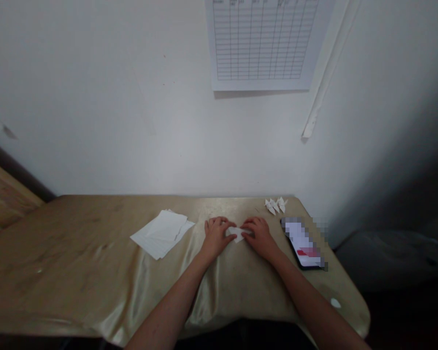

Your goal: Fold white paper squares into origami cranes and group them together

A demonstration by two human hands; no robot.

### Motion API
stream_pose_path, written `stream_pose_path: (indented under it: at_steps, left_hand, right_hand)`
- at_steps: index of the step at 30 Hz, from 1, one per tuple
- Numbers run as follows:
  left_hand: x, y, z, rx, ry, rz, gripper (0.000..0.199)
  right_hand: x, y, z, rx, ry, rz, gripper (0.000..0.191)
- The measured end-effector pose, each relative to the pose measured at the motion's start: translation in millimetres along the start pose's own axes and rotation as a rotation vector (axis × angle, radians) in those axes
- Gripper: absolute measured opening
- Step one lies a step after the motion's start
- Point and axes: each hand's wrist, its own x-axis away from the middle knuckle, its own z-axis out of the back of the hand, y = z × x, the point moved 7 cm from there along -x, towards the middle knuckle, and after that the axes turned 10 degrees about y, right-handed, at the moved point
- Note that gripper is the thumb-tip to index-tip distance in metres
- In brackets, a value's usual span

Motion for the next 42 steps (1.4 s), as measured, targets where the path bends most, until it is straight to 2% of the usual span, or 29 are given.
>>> stream_pose_path:
  at_steps: [4, 10, 12, 15, 18, 21, 30, 37, 42]
  left_hand:
    - [-0.7, 0.6, 0.7, 0.005, 0.017, -0.024, 0.036]
    - [-2.2, -3.6, 3.5, 0.057, 0.156, -0.03, 0.066]
    - [-2.3, -6.7, 4.8, 0.098, 0.2, -0.007, 0.062]
    - [-1.5, -7.6, 6.9, 0.133, 0.231, 0.003, 0.044]
    - [-0.7, -1.9, 6.9, 0.137, 0.202, -0.047, 0.025]
    - [-0.4, 4.4, 6.0, 0.149, 0.175, -0.11, 0.016]
    - [-0.7, 3.1, 0.3, 0.17, 0.114, -0.098, 0.023]
    - [0.3, 2.2, 2.0, 0.21, 0.142, -0.032, 0.039]
    - [-0.1, 2.3, 0.5, 0.22, 0.154, 0.014, 0.041]
  right_hand:
    - [-0.7, -2.3, 2.8, -0.067, 0.034, -0.012, 0.01]
    - [-2.0, 1.8, 5.4, -0.166, 0.101, -0.01, 0.003]
    - [-3.0, 7.0, 5.4, -0.183, 0.126, -0.034, 0.003]
    - [-3.6, 16.0, 6.3, -0.193, 0.174, -0.099, 0.005]
    - [-3.1, 19.1, 6.5, -0.204, 0.196, -0.13, 0.006]
    - [-3.0, 15.9, 6.2, -0.213, 0.18, -0.115, 0.005]
    - [-4.1, 2.0, 6.2, -0.266, 0.118, 0.019, 0.013]
    - [-4.8, 0.6, 5.4, -0.27, 0.111, 0.044, 0.015]
    - [-3.4, -5.4, 2.4, -0.326, 0.078, 0.082, 0.02]
